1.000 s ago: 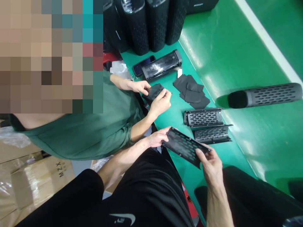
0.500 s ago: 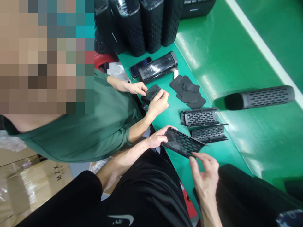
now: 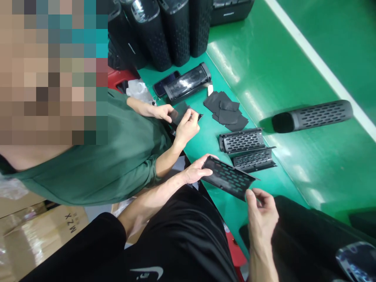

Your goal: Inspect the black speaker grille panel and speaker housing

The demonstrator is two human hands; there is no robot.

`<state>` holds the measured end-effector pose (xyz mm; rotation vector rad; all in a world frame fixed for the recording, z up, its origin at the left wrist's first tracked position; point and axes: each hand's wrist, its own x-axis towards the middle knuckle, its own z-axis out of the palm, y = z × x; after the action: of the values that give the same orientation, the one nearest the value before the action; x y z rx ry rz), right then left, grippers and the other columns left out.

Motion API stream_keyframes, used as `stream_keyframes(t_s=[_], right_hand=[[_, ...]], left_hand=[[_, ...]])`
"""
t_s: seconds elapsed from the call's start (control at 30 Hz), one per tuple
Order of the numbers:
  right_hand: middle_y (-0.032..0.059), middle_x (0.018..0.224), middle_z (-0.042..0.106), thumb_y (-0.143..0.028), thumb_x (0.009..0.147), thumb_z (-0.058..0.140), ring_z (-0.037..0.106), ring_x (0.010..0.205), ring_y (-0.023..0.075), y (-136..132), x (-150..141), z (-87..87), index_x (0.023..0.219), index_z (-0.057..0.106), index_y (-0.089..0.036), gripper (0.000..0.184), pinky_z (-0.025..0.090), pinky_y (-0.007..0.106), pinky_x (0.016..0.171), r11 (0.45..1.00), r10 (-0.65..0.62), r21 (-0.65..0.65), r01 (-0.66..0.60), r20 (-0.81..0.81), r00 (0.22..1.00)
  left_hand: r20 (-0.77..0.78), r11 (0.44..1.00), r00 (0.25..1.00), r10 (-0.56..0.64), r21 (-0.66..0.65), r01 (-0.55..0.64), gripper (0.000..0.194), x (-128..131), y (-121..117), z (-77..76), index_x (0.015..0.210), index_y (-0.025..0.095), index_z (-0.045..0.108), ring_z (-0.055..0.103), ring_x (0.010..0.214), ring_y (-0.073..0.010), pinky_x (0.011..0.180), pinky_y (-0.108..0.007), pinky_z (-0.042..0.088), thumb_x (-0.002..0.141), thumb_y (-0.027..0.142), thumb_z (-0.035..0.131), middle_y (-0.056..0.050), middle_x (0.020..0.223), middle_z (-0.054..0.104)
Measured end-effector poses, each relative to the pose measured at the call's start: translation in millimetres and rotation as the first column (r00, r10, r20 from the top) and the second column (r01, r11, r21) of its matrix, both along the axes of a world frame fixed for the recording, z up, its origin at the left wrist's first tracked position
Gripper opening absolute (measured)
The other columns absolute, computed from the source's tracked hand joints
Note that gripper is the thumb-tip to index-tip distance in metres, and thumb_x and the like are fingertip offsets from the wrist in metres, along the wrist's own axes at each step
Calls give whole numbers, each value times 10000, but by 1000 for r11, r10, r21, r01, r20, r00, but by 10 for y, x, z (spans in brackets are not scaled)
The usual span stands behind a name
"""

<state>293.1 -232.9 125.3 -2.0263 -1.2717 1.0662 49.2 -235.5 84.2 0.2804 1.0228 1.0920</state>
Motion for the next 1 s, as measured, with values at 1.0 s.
stream_keyframes(t_s=[1.0], right_hand=[[-29,674,589,-555,589,964,489,528,111,25,61,-55,803,680,-203,501,403,233,449,922,-334,-362,139,-560,758]], left_hand=[[255,993,965,-61,-85,85,451,85,28,-8,1186,223,564,718,655,-225,535,-339,601,766,245,727,-29,901,728]])
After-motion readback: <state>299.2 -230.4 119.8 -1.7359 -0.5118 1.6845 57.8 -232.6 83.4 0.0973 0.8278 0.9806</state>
